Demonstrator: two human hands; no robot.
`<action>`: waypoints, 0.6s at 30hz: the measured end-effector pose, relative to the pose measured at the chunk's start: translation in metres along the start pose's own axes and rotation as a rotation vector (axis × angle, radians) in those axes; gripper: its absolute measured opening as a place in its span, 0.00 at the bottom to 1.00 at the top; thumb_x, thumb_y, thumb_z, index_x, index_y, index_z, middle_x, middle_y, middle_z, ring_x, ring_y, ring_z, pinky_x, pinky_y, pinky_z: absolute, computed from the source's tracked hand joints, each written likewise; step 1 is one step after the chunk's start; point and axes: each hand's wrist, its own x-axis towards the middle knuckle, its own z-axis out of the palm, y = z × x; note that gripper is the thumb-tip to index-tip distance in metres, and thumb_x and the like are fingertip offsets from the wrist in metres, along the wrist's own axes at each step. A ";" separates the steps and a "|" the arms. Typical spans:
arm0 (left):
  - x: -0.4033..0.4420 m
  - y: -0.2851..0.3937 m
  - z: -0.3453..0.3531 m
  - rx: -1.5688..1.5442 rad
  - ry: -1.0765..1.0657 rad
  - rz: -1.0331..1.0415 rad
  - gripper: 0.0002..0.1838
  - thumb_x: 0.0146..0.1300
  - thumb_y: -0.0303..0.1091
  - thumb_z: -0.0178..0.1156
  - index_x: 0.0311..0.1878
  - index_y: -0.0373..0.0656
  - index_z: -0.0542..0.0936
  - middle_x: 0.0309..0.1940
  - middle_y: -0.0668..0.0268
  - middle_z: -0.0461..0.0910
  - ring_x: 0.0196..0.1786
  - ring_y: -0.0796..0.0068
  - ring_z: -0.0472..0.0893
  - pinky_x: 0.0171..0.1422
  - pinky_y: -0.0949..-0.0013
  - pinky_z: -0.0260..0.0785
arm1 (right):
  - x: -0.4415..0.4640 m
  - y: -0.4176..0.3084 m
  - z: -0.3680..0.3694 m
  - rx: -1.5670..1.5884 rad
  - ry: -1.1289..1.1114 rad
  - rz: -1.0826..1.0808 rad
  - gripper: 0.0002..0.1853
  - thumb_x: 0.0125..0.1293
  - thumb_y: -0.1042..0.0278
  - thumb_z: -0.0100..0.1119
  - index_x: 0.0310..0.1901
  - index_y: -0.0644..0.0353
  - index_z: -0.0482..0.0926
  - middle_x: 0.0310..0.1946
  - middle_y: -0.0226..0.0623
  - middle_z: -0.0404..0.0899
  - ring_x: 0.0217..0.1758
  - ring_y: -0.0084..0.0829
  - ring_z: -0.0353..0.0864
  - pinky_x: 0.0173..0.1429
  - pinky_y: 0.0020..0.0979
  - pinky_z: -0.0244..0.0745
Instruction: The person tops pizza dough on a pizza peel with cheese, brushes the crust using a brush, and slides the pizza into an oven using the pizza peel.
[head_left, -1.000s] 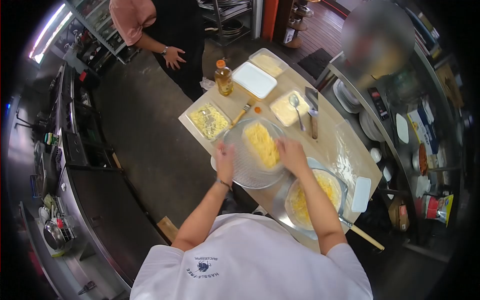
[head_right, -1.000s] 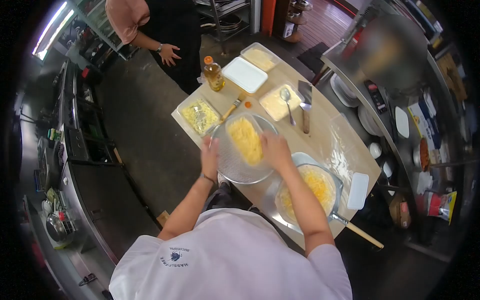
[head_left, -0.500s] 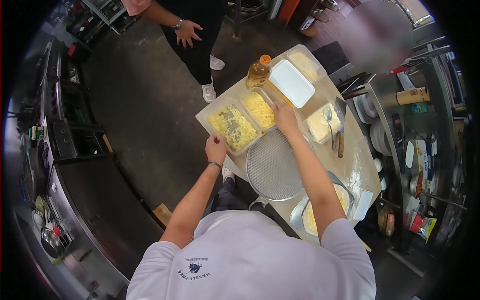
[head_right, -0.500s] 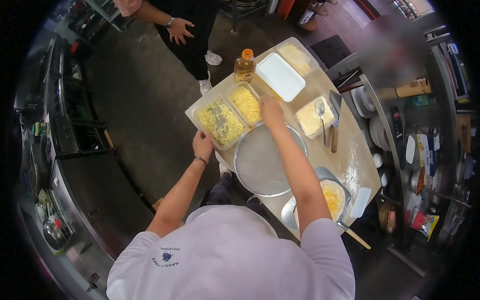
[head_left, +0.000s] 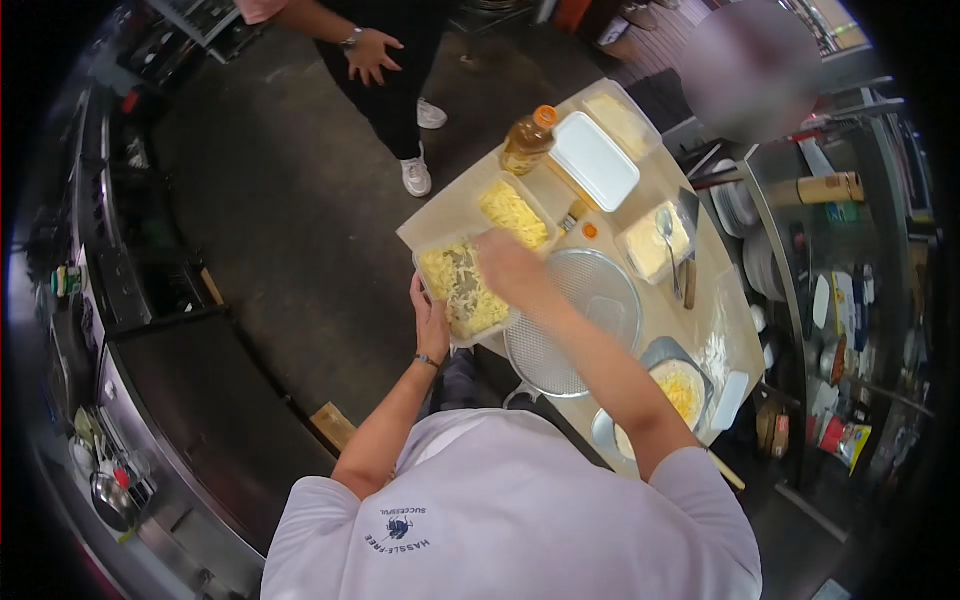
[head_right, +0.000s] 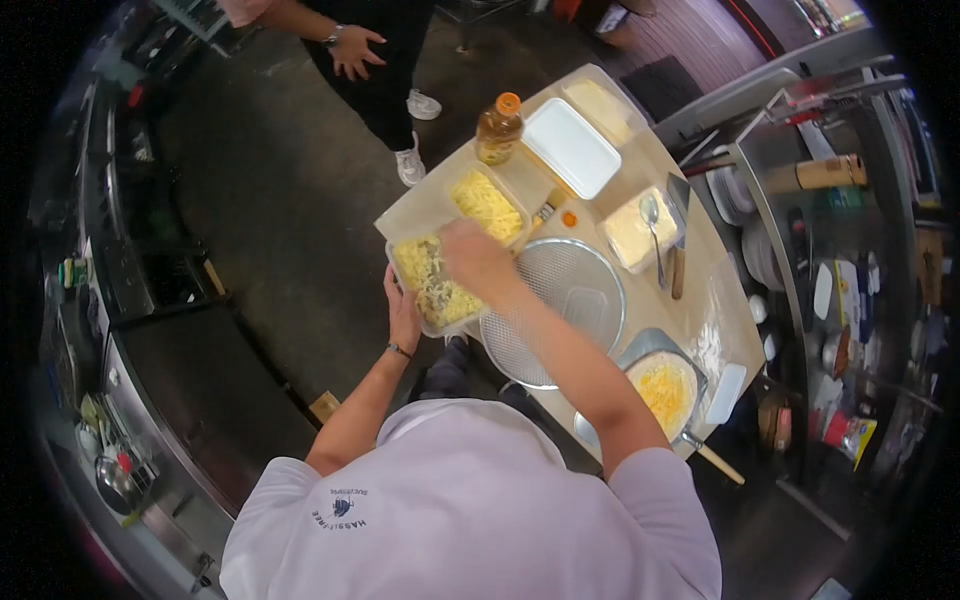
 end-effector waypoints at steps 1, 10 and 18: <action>-0.003 0.005 0.005 -0.002 -0.025 -0.009 0.33 0.64 0.32 0.46 0.70 0.41 0.48 0.58 0.55 0.63 0.59 0.67 0.66 0.65 0.68 0.57 | -0.002 -0.014 0.020 0.126 0.073 0.034 0.14 0.56 0.66 0.56 0.43 0.62 0.77 0.47 0.43 0.75 0.53 0.43 0.72 0.55 0.40 0.70; -0.028 0.027 0.007 0.388 -0.104 0.268 0.40 0.65 0.52 0.49 0.68 0.31 0.50 0.67 0.49 0.49 0.69 0.56 0.54 0.72 0.59 0.47 | -0.039 -0.050 0.043 -0.016 0.232 0.026 0.17 0.50 0.67 0.56 0.45 0.55 0.74 0.41 0.36 0.72 0.48 0.36 0.73 0.46 0.33 0.73; -0.079 0.043 0.063 0.252 -0.415 0.130 0.36 0.65 0.39 0.46 0.70 0.32 0.45 0.70 0.49 0.48 0.70 0.57 0.54 0.72 0.60 0.49 | -0.131 -0.048 0.027 0.238 0.386 0.397 0.17 0.49 0.73 0.56 0.44 0.57 0.73 0.40 0.38 0.71 0.45 0.38 0.74 0.44 0.38 0.73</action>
